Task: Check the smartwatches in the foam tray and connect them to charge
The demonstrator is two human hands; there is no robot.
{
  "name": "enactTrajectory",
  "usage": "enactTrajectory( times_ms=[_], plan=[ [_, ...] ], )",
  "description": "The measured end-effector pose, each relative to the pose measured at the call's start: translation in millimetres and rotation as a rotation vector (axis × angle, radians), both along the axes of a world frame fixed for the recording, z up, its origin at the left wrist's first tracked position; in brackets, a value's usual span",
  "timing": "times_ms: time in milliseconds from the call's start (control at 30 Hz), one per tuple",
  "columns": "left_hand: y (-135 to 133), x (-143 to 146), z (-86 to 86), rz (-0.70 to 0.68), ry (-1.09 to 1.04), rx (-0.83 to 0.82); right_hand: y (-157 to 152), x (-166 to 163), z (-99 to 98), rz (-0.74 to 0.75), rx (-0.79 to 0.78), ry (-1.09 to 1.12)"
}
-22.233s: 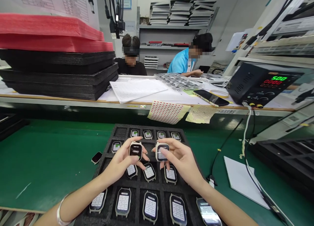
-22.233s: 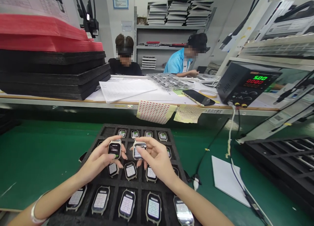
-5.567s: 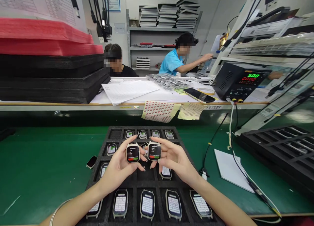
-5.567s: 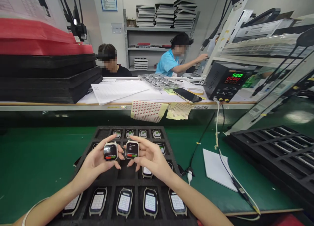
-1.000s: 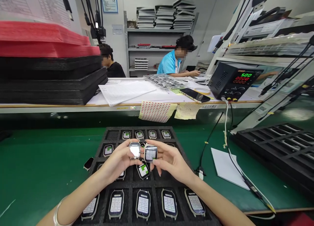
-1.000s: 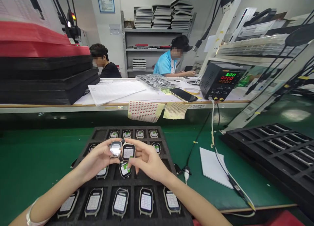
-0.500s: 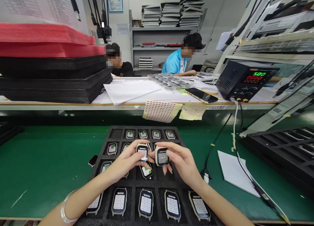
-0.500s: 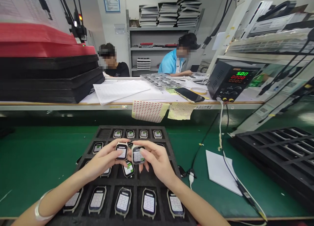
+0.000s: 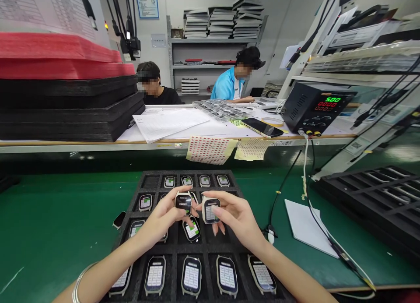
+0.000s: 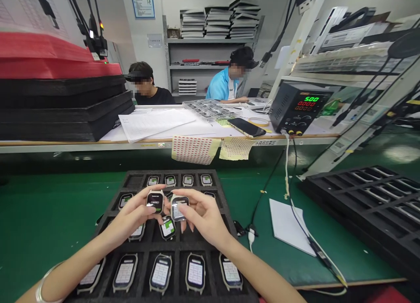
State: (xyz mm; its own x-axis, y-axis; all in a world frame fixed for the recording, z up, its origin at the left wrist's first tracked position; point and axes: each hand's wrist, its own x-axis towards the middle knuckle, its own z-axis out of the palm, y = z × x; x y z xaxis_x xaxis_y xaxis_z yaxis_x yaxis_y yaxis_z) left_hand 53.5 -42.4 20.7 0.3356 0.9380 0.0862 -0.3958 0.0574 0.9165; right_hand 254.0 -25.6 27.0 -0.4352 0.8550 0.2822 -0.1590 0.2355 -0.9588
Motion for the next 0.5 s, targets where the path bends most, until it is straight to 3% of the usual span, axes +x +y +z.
enactTrajectory(
  times_ms=[500],
  plan=[
    [-1.7,0.3,2.0,-0.003,0.101,-0.005,1.9,-0.3,-0.1,-0.024,-0.011,-0.017]
  ],
)
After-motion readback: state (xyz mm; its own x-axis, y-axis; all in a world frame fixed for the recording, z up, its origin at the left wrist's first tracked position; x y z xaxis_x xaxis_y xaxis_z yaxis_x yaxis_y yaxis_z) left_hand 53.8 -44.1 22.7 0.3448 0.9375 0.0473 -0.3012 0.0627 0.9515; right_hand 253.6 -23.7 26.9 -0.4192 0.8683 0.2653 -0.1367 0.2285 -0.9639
